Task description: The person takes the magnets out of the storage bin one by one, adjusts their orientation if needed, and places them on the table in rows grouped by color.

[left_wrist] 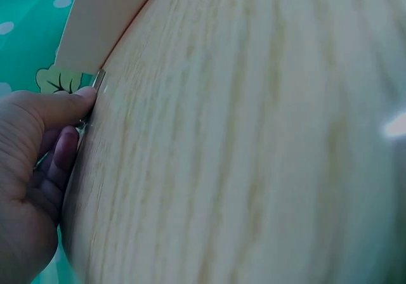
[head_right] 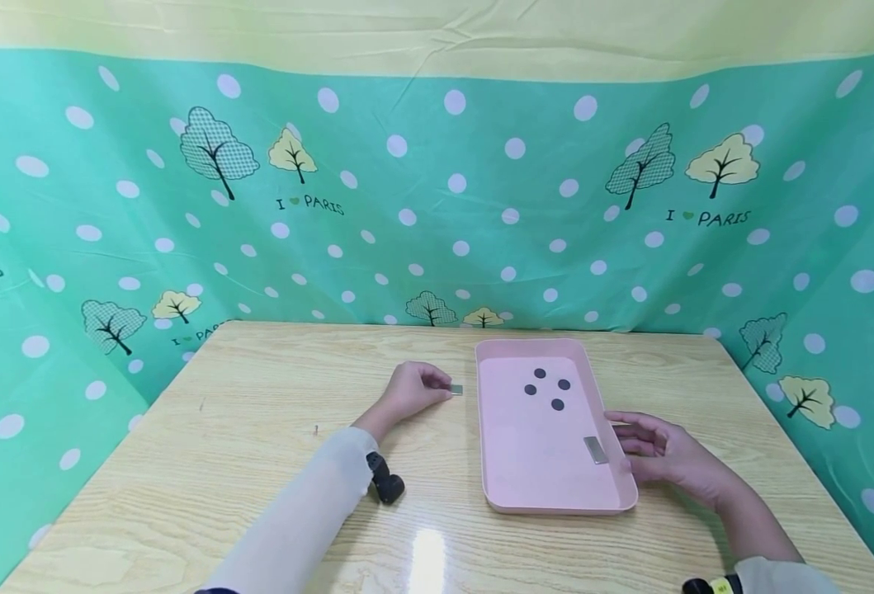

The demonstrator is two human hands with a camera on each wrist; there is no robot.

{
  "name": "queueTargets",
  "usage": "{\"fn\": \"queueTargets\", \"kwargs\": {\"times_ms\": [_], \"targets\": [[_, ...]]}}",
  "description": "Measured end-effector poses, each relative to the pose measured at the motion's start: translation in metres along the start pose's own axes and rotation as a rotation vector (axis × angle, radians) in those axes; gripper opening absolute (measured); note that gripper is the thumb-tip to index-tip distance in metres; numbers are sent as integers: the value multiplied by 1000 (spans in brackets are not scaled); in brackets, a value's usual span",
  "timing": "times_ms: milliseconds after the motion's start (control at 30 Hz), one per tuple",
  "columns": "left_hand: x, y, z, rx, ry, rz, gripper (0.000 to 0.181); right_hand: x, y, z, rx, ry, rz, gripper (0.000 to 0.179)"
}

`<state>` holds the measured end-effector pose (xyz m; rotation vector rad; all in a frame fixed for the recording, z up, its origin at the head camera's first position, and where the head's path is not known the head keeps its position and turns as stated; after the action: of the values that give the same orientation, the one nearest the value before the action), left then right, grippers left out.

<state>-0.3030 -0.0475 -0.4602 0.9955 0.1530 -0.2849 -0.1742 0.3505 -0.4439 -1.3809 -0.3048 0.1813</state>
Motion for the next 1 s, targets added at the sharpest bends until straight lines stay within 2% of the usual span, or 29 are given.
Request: {"fn": "queueTargets", "kwargs": {"times_ms": [333, 567, 733, 1000], "targets": [[-1, 0, 5, 194, -17, 104, 26, -1, -1, -3, 20, 23, -17, 59], [-1, 4, 7, 270, -27, 157, 27, 0, -1, -2, 23, 34, -19, 58], [-2, 10, 9, 285, -27, 160, 28, 1, -1, -3, 39, 44, -23, 59], [0, 25, 14, 274, -35, 111, 31, 0, -2, -2, 38, 39, -17, 60]]}}
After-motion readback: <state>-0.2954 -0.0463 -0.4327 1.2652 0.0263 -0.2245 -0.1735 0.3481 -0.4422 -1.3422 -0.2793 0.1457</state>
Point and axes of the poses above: each hand's wrist, its own x-axis away from the middle knuckle, its own z-axis out of the back of the hand, y = z × x, the point moved 2 cm from there along -x, towards the middle knuckle, and after that the axes turned 11 degrees about y, right-handed, at the moved point
